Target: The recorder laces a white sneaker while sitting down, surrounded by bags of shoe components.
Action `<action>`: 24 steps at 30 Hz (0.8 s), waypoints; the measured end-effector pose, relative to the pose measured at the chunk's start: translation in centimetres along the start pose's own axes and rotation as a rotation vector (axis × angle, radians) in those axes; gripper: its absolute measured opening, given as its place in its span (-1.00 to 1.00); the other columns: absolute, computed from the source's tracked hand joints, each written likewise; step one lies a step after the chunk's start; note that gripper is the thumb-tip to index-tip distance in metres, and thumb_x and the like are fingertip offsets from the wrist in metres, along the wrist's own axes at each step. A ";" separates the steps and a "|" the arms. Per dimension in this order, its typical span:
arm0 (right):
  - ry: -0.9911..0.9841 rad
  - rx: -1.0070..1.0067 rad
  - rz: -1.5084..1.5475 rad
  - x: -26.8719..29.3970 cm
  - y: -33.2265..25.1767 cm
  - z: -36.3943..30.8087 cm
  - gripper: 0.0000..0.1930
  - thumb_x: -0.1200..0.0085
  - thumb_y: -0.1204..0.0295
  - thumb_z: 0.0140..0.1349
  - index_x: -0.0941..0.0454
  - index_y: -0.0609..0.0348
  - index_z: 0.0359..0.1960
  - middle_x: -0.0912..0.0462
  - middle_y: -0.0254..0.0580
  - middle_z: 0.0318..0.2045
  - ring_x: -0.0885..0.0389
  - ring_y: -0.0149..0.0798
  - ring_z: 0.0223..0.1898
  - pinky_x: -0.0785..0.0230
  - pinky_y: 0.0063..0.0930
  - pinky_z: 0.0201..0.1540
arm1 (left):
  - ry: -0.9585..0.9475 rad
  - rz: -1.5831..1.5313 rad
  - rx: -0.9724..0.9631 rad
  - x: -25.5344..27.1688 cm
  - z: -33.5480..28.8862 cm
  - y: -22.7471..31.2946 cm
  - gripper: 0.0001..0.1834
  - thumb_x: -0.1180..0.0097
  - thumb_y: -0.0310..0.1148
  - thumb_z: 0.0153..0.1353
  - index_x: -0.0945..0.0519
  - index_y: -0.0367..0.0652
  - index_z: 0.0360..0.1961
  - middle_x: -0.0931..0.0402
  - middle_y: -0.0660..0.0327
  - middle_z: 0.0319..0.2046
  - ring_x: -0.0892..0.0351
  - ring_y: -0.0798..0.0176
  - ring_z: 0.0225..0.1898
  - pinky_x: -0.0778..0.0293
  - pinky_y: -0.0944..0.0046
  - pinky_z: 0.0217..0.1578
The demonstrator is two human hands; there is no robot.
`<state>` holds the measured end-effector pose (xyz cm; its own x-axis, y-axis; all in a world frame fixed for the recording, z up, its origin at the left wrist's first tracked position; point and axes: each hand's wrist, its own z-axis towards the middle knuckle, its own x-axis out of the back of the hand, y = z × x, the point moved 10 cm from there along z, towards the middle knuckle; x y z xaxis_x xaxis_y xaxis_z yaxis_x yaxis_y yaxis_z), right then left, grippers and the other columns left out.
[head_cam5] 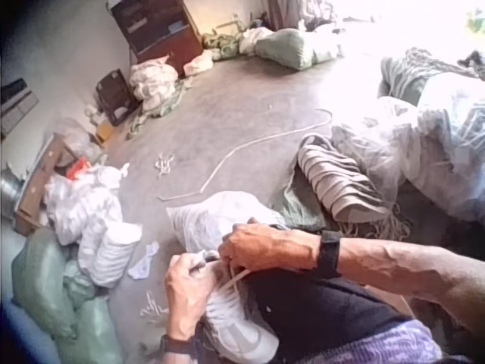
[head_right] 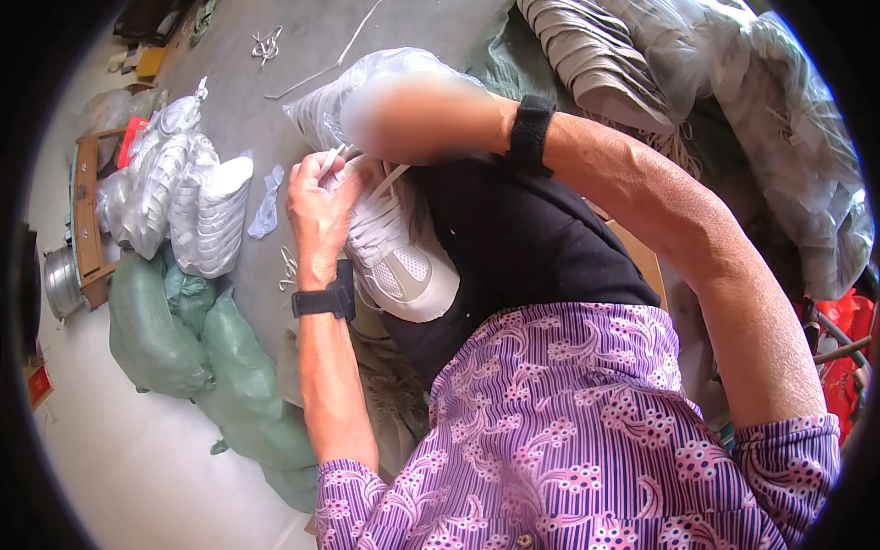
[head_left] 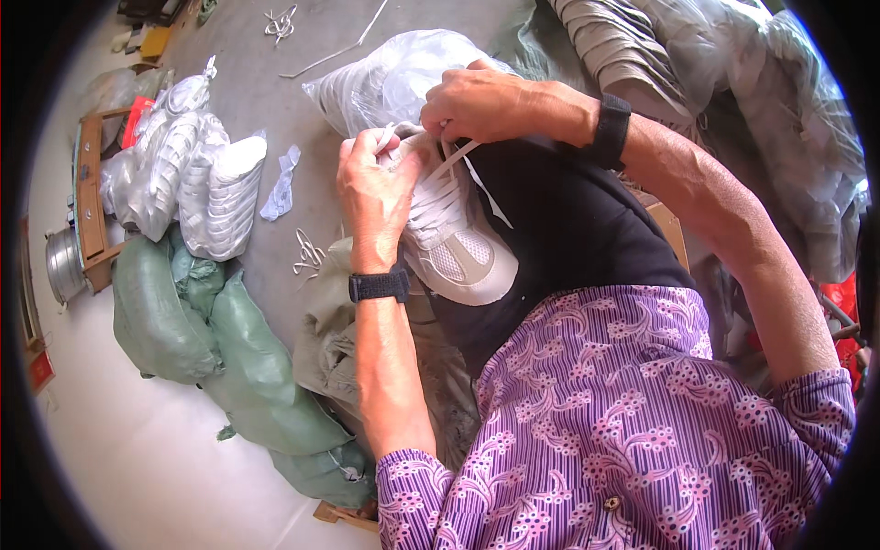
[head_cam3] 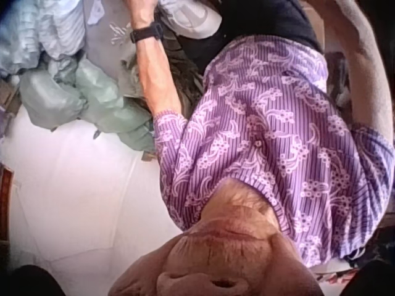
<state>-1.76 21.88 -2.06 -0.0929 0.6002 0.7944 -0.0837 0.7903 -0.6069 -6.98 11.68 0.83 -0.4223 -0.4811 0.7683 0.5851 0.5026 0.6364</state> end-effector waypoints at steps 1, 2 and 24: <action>0.003 -0.002 0.000 -0.1 0.2 -0.3 -0.84 -0.11 0.39 0.06 -0.60 0.00 -0.29 -0.60 -0.35 -0.29 -0.51 -0.15 -0.12 -0.29 -0.14 -0.01 | 0.023 0.060 0.001 -0.1 0.1 0.4 -0.67 -0.33 -0.34 -0.03 -0.57 -0.22 -0.23 -0.48 0.19 -0.25 -0.53 0.26 -0.25 -0.45 0.25 -0.15; 0.055 0.025 0.018 0.1 -0.2 -0.4 -0.86 -0.11 0.38 0.07 -0.59 0.01 -0.30 -0.60 -0.34 -0.31 -0.51 -0.16 -0.12 -0.30 -0.15 -0.02 | 0.052 0.123 0.007 0.1 -0.1 0.7 -0.67 -0.33 -0.36 -0.05 -0.58 -0.22 -0.24 -0.49 0.18 -0.26 -0.54 0.25 -0.25 -0.46 0.24 -0.16; 0.664 0.086 0.629 8.2 5.2 -8.4 -0.77 0.12 0.36 0.31 -0.53 0.21 -0.19 -0.58 -0.29 -0.28 -0.54 -0.42 -0.20 -0.37 -0.53 -0.09 | 0.390 -1.544 0.376 6.8 -8.9 -11.7 -0.74 -0.02 -0.16 0.32 -0.59 -0.12 -0.21 -0.60 0.23 -0.21 -0.43 0.27 -0.42 -0.38 0.21 -0.31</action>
<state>5.34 31.94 1.44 0.4407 0.8849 0.1509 -0.2866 0.2981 -0.9105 -10.52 -3.88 -2.04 -0.1881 -0.7762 -0.6018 -0.4181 -0.4912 0.7642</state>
